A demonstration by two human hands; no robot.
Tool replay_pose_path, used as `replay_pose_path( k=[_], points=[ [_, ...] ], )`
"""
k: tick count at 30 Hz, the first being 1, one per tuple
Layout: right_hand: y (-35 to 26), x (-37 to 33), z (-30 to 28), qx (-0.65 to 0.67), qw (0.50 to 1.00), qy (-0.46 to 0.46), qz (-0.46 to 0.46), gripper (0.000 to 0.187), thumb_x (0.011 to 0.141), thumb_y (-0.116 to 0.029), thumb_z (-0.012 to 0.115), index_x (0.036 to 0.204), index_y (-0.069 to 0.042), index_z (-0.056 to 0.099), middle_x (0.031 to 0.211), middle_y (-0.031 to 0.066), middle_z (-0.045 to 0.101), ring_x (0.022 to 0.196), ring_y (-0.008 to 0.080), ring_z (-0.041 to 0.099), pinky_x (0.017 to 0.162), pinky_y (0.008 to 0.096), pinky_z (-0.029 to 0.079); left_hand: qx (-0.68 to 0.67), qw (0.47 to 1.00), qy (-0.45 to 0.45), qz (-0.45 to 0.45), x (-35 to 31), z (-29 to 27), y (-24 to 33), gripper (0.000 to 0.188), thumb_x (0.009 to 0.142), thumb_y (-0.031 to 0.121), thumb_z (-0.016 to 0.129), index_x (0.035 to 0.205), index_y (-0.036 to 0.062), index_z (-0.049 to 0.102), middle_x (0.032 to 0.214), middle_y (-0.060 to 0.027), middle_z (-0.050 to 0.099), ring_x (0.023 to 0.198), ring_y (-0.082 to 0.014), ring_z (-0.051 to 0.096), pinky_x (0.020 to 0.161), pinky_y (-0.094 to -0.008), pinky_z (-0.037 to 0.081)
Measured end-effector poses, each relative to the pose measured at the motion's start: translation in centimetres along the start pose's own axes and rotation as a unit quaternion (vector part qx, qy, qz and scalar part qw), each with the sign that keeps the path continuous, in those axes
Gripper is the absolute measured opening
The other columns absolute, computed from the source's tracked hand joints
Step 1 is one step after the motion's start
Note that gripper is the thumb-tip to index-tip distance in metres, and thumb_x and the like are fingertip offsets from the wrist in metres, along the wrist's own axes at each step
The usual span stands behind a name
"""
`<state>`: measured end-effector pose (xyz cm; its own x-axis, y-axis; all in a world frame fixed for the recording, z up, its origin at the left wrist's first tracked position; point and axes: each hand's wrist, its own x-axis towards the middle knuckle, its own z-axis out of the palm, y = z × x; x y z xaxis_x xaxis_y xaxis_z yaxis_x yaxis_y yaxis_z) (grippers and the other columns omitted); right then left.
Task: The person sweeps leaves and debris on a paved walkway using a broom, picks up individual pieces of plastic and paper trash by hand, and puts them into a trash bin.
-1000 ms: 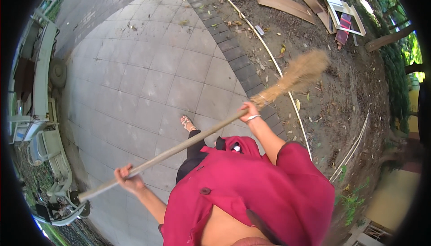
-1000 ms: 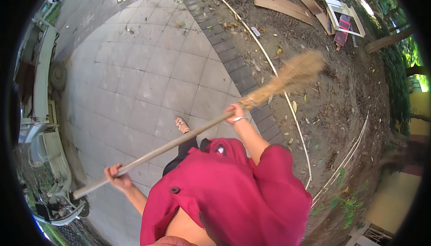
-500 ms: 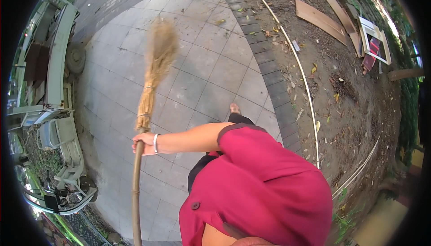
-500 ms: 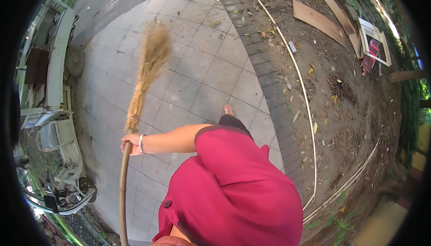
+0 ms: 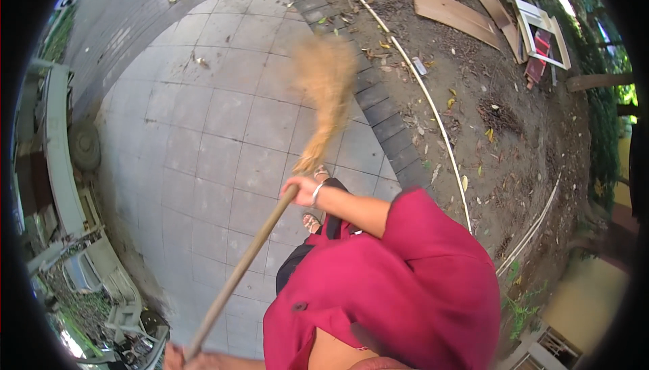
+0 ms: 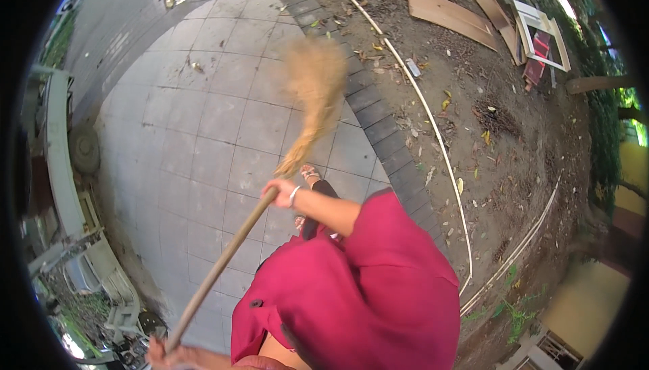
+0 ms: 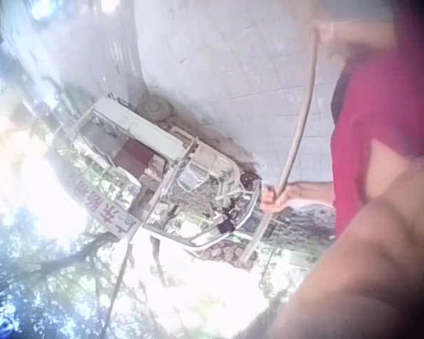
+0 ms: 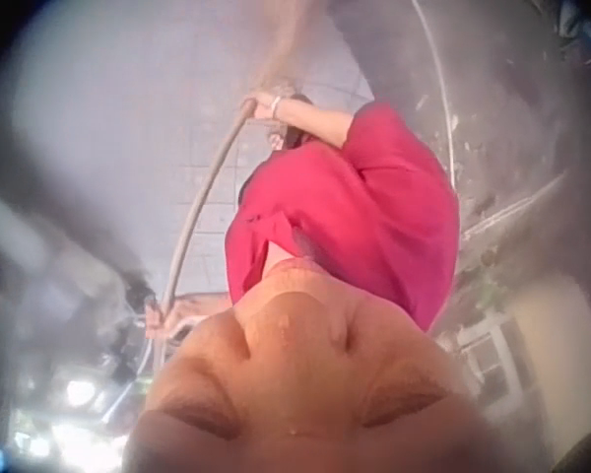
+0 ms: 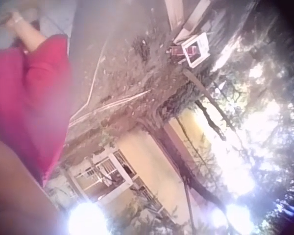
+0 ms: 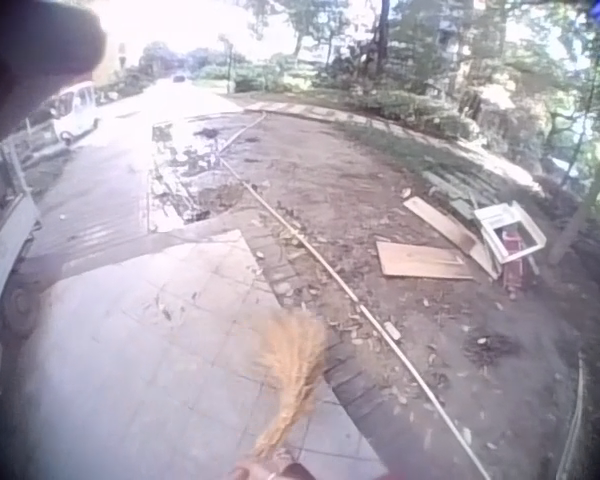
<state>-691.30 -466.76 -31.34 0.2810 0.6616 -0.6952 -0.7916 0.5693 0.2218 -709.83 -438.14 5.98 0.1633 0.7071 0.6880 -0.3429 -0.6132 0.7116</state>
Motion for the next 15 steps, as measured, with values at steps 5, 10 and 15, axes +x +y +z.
replay_pose_path(
  k=[5, 10, 15],
  points=[
    [-20.7, -9.0, -9.9, 0.124, 0.945, 0.194, -0.232, 0.011, 0.067, -0.007, 0.054, 0.071, -0.002, 0.044, 0.069, 0.0138, 0.047, 0.065, 0.0292, 0.049, 0.069, 0.0433, 0.044, -0.055, 0.855, -0.067, -0.511, -11.1, 12.5, -16.1, 0.018, 0.082, 0.023, 0.054, 0.076, 0.0074, 0.049, 0.063, -0.0025, 0.048, 0.062, -0.0145, 0.049, 0.062, -0.0320, 0.044],
    [-22.8, -15.6, -10.6, 0.209, 0.882, 0.215, -0.363, 0.009, 0.068, -0.010, 0.049, 0.065, -0.005, 0.043, 0.055, 0.0096, 0.046, 0.052, 0.0251, 0.046, 0.060, 0.0434, 0.043, -0.177, 0.735, -0.041, -0.654, -13.9, 17.3, -21.4, 0.010, 0.083, 0.019, 0.054, 0.077, 0.0107, 0.050, 0.062, 0.0016, 0.047, 0.059, -0.0116, 0.047, 0.063, -0.0305, 0.042],
    [-20.5, -9.2, 0.8, 0.171, 0.908, 0.196, -0.330, 0.010, 0.067, -0.010, 0.048, 0.059, -0.006, 0.042, 0.052, 0.0079, 0.045, 0.051, 0.0235, 0.044, 0.058, 0.0389, 0.043, -0.186, 0.782, 0.007, -0.595, -6.9, 14.7, -25.2, 0.011, 0.081, 0.018, 0.056, 0.076, 0.0096, 0.050, 0.061, 0.0014, 0.047, 0.060, -0.0113, 0.048, 0.062, -0.0295, 0.042]
  ],
)
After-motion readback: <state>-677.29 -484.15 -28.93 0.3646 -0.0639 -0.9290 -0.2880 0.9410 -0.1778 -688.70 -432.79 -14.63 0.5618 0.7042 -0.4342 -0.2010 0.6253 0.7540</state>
